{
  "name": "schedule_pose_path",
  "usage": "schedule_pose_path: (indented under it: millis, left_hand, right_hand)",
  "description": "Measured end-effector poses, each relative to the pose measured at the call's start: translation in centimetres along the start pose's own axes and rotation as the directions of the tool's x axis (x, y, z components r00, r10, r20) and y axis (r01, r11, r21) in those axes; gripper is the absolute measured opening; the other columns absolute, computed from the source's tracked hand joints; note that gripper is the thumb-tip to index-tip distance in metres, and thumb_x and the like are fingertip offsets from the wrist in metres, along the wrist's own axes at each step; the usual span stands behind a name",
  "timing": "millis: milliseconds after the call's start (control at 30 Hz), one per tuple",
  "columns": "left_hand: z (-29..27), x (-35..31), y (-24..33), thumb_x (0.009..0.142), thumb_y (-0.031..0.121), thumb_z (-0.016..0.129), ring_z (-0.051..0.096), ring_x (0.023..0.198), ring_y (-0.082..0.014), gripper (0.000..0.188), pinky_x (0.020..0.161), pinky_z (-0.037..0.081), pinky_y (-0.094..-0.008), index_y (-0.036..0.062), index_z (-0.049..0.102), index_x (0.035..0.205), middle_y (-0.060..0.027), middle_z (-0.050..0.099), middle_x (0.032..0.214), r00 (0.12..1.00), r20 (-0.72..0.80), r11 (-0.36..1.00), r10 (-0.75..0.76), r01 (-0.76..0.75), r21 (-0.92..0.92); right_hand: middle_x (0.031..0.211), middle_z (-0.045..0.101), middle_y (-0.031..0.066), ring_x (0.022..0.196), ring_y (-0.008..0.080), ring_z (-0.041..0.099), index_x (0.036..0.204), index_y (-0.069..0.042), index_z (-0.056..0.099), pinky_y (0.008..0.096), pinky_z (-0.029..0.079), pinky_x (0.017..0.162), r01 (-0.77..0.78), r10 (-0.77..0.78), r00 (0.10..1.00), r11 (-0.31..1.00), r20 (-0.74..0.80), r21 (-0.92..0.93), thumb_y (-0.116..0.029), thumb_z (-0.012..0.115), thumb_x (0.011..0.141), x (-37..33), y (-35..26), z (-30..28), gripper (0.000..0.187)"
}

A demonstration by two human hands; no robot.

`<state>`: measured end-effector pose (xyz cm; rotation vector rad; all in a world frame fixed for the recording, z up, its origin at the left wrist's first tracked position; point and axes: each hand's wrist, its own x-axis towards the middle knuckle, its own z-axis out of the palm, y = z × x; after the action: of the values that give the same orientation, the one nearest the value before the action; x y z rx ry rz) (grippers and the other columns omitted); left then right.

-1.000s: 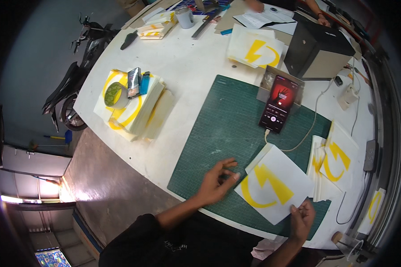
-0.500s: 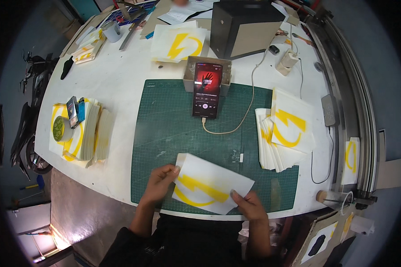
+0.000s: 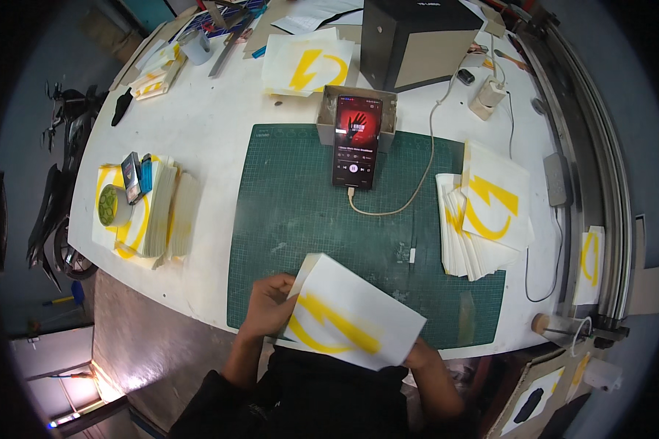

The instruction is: The person stacks white sheets with yellow graphics on a table, then places a clear plastic sheet over a graphic and rubs it with a squeegee tool to adhere it. The person repeats this process for multiple sheets, organizing them into piles.

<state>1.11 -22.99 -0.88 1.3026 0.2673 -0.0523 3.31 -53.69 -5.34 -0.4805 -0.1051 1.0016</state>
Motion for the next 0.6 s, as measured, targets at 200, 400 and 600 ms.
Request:
schedule_pose_path:
  millis: [200,400,600]
  left_hand:
    - [-1.8,-1.1,0.3,0.094,-0.005,0.065,0.069,0.092,-0.013,0.009,0.085,0.054,-0.0275,-0.0058,0.071,0.1,-0.0077,0.074,0.098,0.985,0.168,0.983,-0.039,0.007,0.186]
    - [-1.1,-2.5,-1.1,0.101,0.007,0.062,0.067,0.092,-0.0135,0.018,0.084,0.055,-0.0283,-0.0039,0.065,0.116,-0.0127,0.071,0.109,0.928,-0.314,0.97,0.199,-0.14,0.2]
    - [-1.1,-4.4,1.2,0.103,0.018,0.063,0.064,0.087,-0.0093,0.027,0.082,0.053,-0.0277,-0.0063,0.067,0.112,-0.0098,0.072,0.1,0.997,0.009,0.992,-0.074,0.073,0.098]
  right_hand:
    - [0.15,0.052,0.0177,0.135,0.0335,0.054,0.152,-0.002,0.043,0.0486,0.045,0.111,-0.044,0.042,0.997,0.999,0.065,0.021,-0.034,0.051,0.105,1.5,-0.6,-0.7,0.057]
    - [0.149,0.053,0.0162,0.133,0.0307,0.056,0.151,-0.002,0.045,0.0473,0.049,0.108,-0.059,0.052,0.995,0.994,0.081,0.095,-0.031,0.052,0.106,3.5,-0.4,-1.4,0.054]
    - [0.14,0.06,0.017,0.125,0.0293,0.062,0.145,-0.002,0.051,0.0462,0.052,0.105,-0.002,0.005,1.0,0.991,-0.023,0.131,-0.035,0.05,0.107,4.1,0.9,-3.9,0.051]
